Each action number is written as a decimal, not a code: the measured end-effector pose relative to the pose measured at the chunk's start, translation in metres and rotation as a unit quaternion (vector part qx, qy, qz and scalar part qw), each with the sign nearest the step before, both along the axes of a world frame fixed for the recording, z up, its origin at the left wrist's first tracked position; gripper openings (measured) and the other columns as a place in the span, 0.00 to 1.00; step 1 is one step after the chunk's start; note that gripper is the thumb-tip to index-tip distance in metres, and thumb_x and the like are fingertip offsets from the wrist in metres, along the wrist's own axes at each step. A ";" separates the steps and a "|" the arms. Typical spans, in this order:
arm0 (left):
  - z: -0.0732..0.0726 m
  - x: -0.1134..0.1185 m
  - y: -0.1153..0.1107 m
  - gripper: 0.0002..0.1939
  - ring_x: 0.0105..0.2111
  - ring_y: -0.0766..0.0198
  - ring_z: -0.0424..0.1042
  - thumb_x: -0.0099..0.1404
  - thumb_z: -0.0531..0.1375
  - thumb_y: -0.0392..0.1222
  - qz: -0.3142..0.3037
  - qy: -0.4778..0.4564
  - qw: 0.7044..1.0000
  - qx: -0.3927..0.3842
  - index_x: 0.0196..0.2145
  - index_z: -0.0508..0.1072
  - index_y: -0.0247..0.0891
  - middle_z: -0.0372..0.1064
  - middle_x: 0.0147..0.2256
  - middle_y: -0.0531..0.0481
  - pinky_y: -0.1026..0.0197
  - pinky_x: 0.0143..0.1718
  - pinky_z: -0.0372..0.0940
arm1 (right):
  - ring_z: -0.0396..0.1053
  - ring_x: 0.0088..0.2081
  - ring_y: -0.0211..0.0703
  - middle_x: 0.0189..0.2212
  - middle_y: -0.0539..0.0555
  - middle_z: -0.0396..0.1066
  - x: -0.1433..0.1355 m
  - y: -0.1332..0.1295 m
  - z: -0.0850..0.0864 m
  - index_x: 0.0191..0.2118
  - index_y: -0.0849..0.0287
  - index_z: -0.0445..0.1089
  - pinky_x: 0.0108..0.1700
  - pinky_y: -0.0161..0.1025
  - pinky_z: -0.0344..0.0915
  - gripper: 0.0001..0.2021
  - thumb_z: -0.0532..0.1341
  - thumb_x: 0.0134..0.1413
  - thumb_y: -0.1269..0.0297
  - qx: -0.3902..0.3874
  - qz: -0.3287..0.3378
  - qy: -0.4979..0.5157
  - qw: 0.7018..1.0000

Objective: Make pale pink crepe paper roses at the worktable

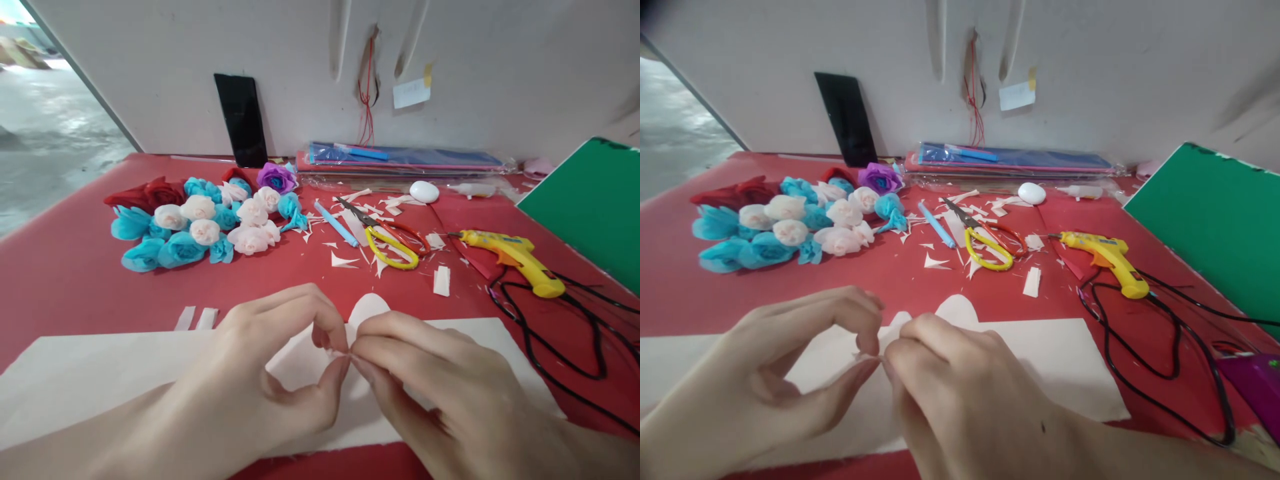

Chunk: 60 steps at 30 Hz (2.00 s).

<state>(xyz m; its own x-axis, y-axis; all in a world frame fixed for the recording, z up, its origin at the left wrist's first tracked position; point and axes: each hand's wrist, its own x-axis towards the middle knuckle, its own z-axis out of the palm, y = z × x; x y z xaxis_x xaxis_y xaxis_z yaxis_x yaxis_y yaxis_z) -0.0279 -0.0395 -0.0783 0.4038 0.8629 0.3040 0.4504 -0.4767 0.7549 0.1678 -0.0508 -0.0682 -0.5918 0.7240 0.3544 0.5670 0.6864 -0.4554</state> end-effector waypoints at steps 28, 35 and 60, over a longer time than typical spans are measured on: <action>0.014 -0.002 -0.002 0.07 0.31 0.68 0.76 0.67 0.59 0.39 -0.067 -0.185 0.958 -0.209 0.31 0.74 0.44 0.76 0.29 0.60 0.70 0.36 0.68 | 0.65 0.35 0.30 0.30 0.46 0.66 0.005 0.029 -0.009 0.31 0.59 0.68 0.42 0.28 0.60 0.12 0.54 0.67 0.70 -0.516 0.160 0.286 0.791; 0.013 -0.003 -0.005 0.06 0.30 0.66 0.76 0.64 0.60 0.36 -0.059 -0.162 0.967 -0.189 0.29 0.73 0.44 0.78 0.28 0.59 0.68 0.35 0.69 | 0.65 0.36 0.31 0.31 0.47 0.67 0.007 0.031 -0.008 0.31 0.60 0.70 0.42 0.29 0.60 0.12 0.55 0.67 0.69 -0.502 0.167 0.268 0.805; 0.016 -0.001 -0.010 0.04 0.33 0.66 0.72 0.66 0.59 0.41 -0.070 -0.142 0.948 -0.278 0.32 0.70 0.45 0.73 0.31 0.58 0.69 0.35 0.66 | 0.64 0.41 0.37 0.35 0.52 0.68 0.013 0.036 -0.012 0.29 0.59 0.67 0.45 0.35 0.61 0.15 0.54 0.68 0.61 -0.497 0.213 0.227 0.810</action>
